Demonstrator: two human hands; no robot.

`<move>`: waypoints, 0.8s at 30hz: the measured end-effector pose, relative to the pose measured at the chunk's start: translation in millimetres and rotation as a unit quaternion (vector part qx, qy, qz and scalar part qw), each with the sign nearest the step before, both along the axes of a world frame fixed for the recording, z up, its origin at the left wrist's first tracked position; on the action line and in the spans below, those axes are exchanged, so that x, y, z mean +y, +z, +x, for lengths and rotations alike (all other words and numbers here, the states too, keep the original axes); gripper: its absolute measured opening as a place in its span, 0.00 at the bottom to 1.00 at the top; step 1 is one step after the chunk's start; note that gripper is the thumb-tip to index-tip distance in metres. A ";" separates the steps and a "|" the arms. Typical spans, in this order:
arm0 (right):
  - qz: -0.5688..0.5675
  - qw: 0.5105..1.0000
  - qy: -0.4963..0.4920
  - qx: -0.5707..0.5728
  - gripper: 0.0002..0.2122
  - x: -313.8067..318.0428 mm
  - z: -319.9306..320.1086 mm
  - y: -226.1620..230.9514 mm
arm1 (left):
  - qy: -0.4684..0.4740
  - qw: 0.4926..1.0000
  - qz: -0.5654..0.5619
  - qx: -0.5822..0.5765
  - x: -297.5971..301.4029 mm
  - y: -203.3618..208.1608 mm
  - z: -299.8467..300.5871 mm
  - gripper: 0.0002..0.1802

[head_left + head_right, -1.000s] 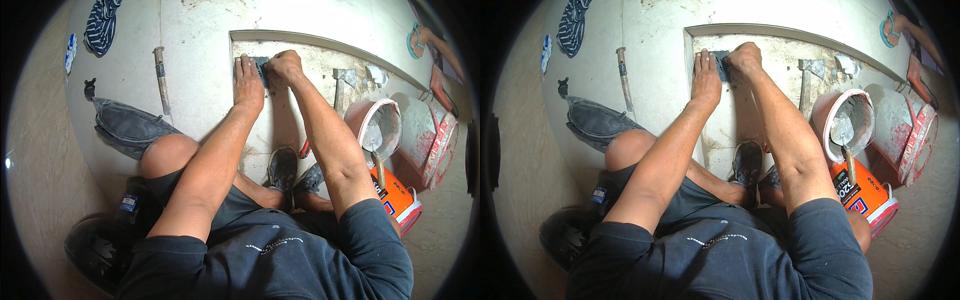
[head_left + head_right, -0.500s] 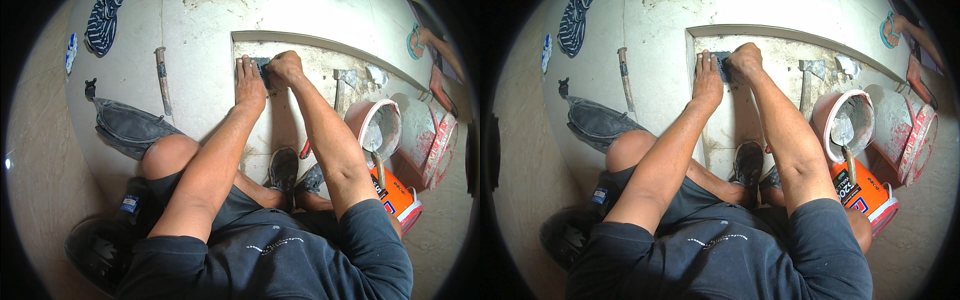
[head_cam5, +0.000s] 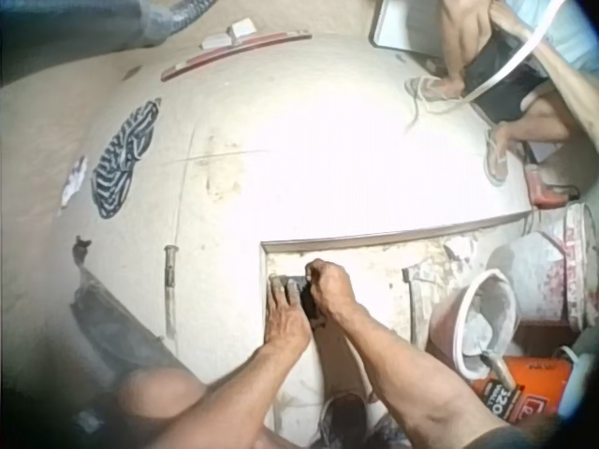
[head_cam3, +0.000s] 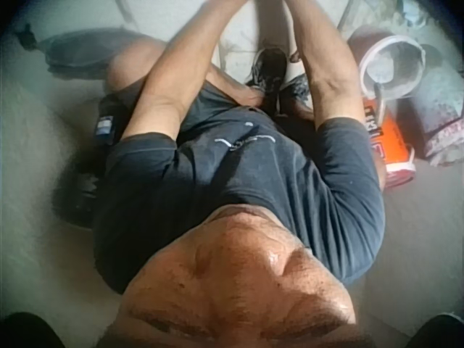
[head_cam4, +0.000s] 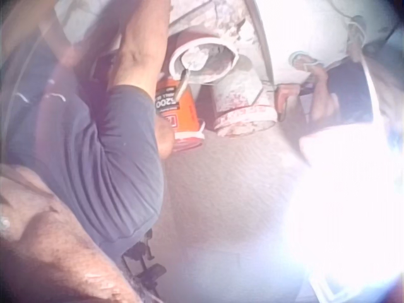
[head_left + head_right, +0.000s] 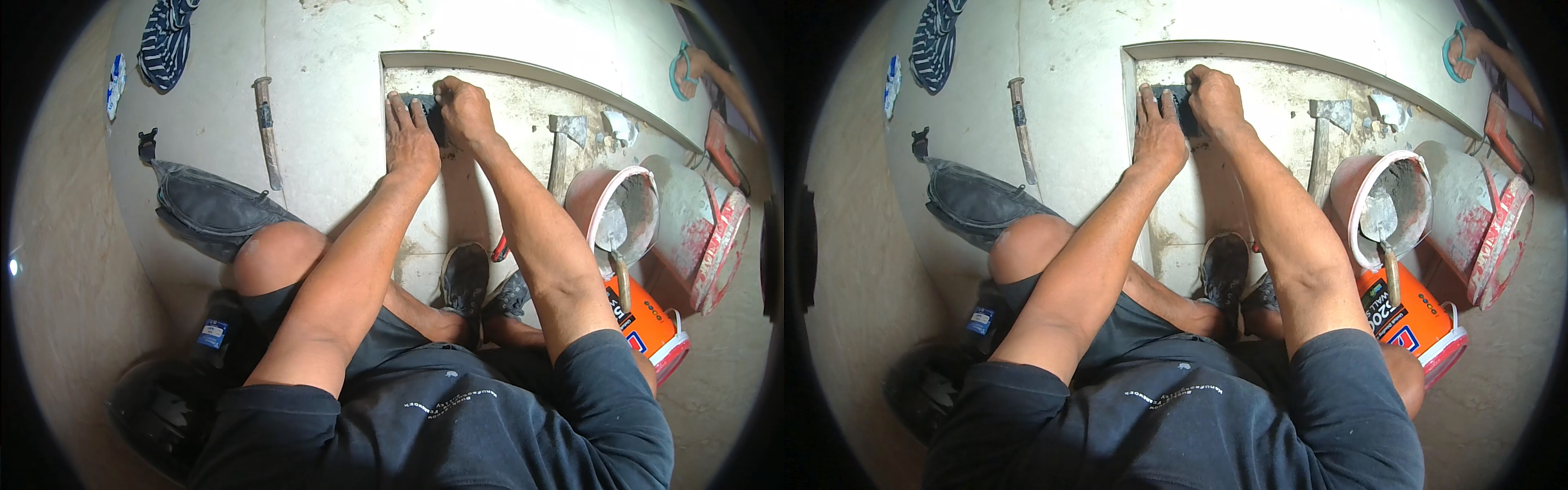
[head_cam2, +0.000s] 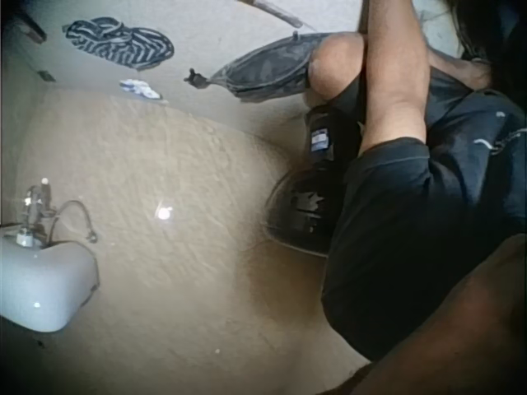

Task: The person scoops cement from a bucket using a trowel and applies it to the back of a square drain cover. They then place the cover into a floor opening and tap it with a hammer to secure it in place.

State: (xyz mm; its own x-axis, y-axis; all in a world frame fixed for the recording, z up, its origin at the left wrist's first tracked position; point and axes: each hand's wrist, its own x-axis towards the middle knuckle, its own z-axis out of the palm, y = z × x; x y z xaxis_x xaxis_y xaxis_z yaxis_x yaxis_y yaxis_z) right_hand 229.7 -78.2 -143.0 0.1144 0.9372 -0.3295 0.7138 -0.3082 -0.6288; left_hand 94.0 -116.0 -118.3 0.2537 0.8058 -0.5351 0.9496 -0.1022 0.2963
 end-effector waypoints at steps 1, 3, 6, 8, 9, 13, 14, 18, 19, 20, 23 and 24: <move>-0.008 1.000 -0.003 0.008 0.09 1.1 0.0 0.1 | -0.006 1.000 -0.007 0.008 0.9 2.2 0.8 0.44; -0.023 0.999 -0.006 0.023 0.08 4.6 0.0 0.4 | -0.003 1.000 -0.018 0.005 1.9 1.4 1.2 0.45; -0.047 0.999 -0.010 0.019 0.07 7.9 -0.4 5.5 | -0.010 1.000 -0.023 0.019 2.4 2.3 1.9 0.45; -0.075 0.997 0.015 0.008 0.07 12.2 1.6 9.3 | -0.021 0.999 -0.026 0.033 2.7 4.5 2.6 0.45; -0.089 0.996 0.027 0.001 0.07 13.0 2.5 10.3 | -0.028 0.998 -0.029 0.040 3.1 6.0 3.2 0.45; -0.018 1.000 0.007 -0.010 0.05 2.1 1.7 -0.2 | -0.025 0.999 -0.013 0.026 -0.3 0.5 2.7 0.43; -0.017 0.999 -0.028 0.016 0.04 -3.8 1.8 -2.8 | -0.015 1.000 -0.003 0.013 -4.2 -3.2 0.8 0.43; 0.056 0.990 -0.106 0.077 0.04 -43.9 4.7 -11.8 | -0.024 0.999 0.006 0.027 -26.5 -1.9 0.6 0.40; 0.062 0.985 -0.128 0.099 0.04 -58.0 1.1 -12.8 | -0.039 0.998 0.000 0.048 -34.6 3.8 1.4 0.40; 0.082 0.983 -0.122 0.109 0.05 -68.0 -1.2 -14.3 | -0.041 0.998 -0.023 0.046 -42.1 7.0 2.7 0.41; 0.101 0.987 -0.086 0.096 0.12 -80.7 0.0 -15.8 | -0.042 0.993 -0.095 0.056 -57.8 18.1 3.4 0.46; 0.109 0.987 -0.077 0.091 0.14 -79.8 -0.4 -14.3 | -0.050 0.992 -0.095 0.060 -59.7 18.0 2.3 0.46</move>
State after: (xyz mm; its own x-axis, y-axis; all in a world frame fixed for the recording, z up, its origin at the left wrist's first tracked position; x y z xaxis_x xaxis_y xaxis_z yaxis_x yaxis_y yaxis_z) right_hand 229.3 -158.0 -157.4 0.2178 0.9644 -0.1502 0.5387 -0.2471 -0.8055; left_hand 96.2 -175.7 -100.3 0.2528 0.6617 -0.7059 0.9671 -0.1505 0.2053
